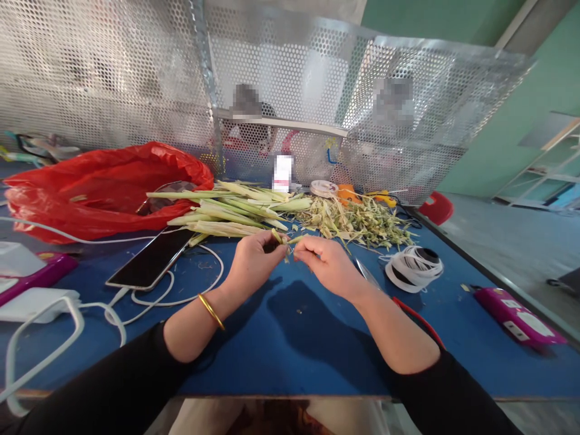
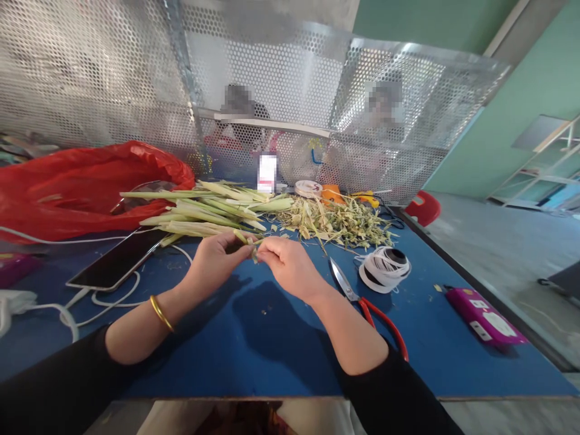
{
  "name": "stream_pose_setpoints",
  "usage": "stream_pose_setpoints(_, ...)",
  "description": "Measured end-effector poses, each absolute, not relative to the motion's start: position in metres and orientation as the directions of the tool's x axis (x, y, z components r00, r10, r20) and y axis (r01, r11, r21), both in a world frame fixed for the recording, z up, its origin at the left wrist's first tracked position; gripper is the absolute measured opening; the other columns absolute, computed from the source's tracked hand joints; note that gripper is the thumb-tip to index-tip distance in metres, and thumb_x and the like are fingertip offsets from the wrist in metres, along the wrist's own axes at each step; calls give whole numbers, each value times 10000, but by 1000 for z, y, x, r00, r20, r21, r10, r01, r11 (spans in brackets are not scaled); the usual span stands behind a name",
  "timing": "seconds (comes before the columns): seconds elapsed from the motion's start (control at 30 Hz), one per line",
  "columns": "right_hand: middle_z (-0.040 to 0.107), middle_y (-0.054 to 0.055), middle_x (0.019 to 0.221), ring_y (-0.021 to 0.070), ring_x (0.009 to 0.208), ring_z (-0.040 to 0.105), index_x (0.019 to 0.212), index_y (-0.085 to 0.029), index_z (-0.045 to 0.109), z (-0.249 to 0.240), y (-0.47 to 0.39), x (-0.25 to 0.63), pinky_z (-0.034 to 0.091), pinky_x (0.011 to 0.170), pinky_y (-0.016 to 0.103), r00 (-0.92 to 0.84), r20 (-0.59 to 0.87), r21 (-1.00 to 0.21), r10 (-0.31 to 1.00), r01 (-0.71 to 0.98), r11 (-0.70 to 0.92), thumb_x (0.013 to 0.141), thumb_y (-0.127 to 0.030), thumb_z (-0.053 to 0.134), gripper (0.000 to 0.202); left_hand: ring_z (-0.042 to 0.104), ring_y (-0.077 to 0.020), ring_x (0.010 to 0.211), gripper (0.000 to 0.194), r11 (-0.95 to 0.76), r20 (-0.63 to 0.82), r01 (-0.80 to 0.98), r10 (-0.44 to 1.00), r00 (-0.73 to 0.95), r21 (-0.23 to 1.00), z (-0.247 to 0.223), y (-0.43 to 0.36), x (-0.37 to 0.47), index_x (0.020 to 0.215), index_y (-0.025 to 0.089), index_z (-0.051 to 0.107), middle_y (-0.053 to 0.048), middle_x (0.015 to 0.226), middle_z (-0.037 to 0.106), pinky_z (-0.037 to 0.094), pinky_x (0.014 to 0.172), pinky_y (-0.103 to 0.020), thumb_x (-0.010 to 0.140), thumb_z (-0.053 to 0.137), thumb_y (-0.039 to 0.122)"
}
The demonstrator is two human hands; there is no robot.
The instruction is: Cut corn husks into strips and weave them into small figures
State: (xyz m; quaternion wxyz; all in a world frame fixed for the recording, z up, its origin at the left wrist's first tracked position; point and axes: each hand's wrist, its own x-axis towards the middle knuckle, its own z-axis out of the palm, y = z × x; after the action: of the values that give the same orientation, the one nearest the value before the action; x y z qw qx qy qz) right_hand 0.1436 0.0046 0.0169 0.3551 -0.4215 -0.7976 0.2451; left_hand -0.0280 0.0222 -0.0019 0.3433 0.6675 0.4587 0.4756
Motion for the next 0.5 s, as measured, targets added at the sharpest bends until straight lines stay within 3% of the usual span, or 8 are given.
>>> stream_pose_setpoints(0.1, 548, 8, 724, 127, 697, 501, 712, -180, 559, 18, 2, 143, 367, 663, 237, -408, 519, -529, 751, 536, 658, 891, -171, 482, 195, 614, -151, 686, 121, -330, 286, 289, 940, 187, 899, -1, 20, -27, 790, 149, 640, 0, 706, 665, 470, 651, -248, 706, 618, 233)
stream_pose_setpoints(0.2, 567, 20, 750, 133, 699, 504, 719, -180, 563, 20, 5, 148, 364, 665, 247, -365, 545, -494, 755, 588, 640, 893, -178, 483, 191, 595, -128, 628, 119, -263, 187, 188, 920, 344, 946, 4, 16, -27, 740, 156, 590, 13, 656, 634, 463, 612, -236, 672, 664, 219)
stream_pose_setpoints(0.33, 535, -15, 648, 115, 626, 481, 656, -176, 552, 23, 12, 154, 354, 623, 242, -374, 383, -673, 845, 514, 532, 856, -207, 526, 204, 597, -123, 608, 184, -70, 57, 0, 806, 590, 998, 11, 13, -28, 744, 154, 563, -6, 657, 652, 486, 617, -254, 669, 711, 234)
stream_pose_setpoints(0.43, 480, -47, 568, 95, 543, 429, 646, -171, 551, 19, 16, 156, 338, 559, 233, -379, 197, -875, 904, 348, 336, 828, -276, 556, 210, 605, -120, 620, 207, -48, 92, -94, 825, 557, 994, 13, 13, -29, 783, 152, 586, -7, 686, 672, 489, 625, -250, 669, 730, 247)
stream_pose_setpoints(0.5, 498, -46, 580, 88, 526, 432, 660, -164, 566, 14, 19, 156, 350, 550, 232, -388, 136, -935, 911, 254, 248, 807, -296, 579, 198, 607, -120, 635, 220, -92, 136, -114, 866, 480, 989, 13, 14, -29, 827, 147, 630, -5, 705, 680, 488, 641, -247, 668, 732, 261)
